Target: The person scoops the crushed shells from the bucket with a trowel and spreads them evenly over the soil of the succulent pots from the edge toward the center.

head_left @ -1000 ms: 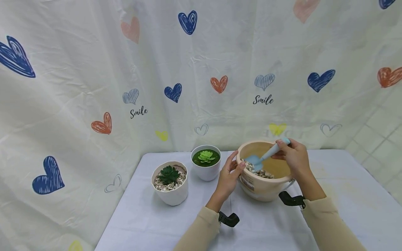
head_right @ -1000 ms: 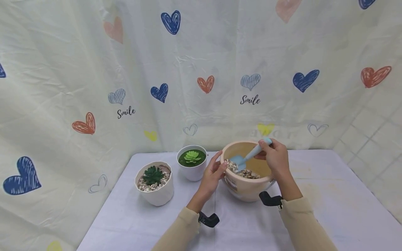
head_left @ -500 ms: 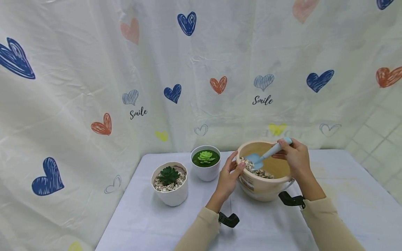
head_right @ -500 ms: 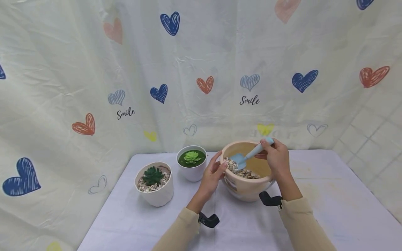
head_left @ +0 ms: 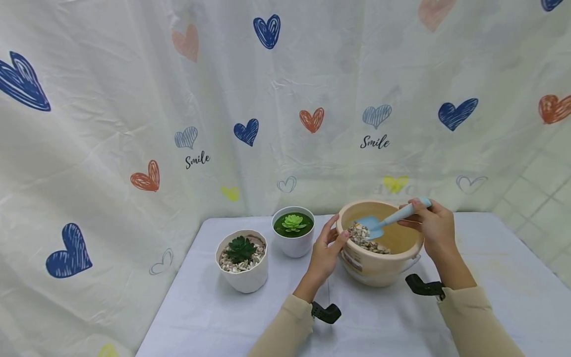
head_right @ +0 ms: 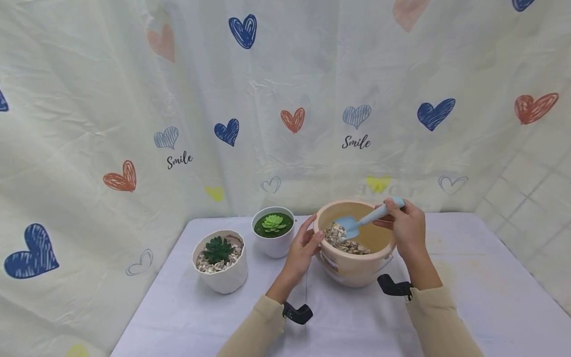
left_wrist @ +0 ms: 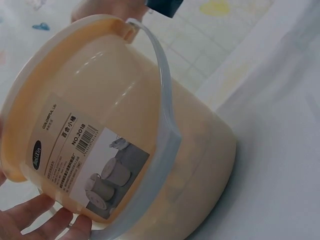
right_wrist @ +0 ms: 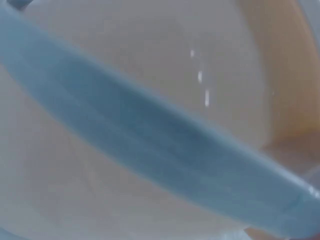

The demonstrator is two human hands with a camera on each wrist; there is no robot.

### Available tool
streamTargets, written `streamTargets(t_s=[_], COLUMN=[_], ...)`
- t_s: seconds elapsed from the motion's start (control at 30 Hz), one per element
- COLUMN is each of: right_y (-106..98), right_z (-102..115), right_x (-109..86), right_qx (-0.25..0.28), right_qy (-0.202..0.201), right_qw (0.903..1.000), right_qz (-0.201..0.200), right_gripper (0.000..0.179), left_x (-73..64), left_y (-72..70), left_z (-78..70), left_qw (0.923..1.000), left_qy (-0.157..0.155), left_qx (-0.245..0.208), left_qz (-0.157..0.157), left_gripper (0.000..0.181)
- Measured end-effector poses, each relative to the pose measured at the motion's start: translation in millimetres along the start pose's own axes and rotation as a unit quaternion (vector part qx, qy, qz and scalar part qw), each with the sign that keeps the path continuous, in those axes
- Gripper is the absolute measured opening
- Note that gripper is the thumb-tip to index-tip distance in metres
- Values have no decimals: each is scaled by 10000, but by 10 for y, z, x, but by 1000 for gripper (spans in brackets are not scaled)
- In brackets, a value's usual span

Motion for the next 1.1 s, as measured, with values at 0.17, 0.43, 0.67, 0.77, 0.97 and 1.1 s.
streamTargets(t_s=[0.17, 0.43, 0.67, 0.77, 0.97, 1.1], right_y=[-46, -53, -77, -81, -80, -81], right_z=[13, 7, 5, 3, 4, -2], right_x=[-2, -6, -10, -7, -13, -19], right_qx=[214, 286, 277, 353, 496, 507], right_qy=[8, -23, -89, -79, -61, -60], right_qw=[9998, 9996, 9995, 9993, 9986, 9986], right_qz=[-24, 55, 112, 123, 142, 131], right_gripper=[17, 19, 18, 18, 19, 19], left_x=[-7, -22, -23, -17, -17, -21], left_y=[5, -2, 6, 5, 1, 0], left_z=[-8, -10, -17, -12, -9, -8], left_qw=[10000, 10000, 10000, 10000, 10000, 10000], left_qy=[21, -28, -10, -6, -10, -29], left_qx=[-16, 23, -10, -25, -30, -41], left_qz=[37, -30, 16, 18, -13, -25], left_gripper=[56, 55, 55, 54, 54, 53])
Point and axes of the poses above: each hand's wrist, its own x-axis towards the middle knuckle, its own y-axis out of the palm, z = x × y, the point moved 7 cm from there along x, towards the middle knuckle, and after that the axes turned 15 degrees about -y, right-handed, at the moved point
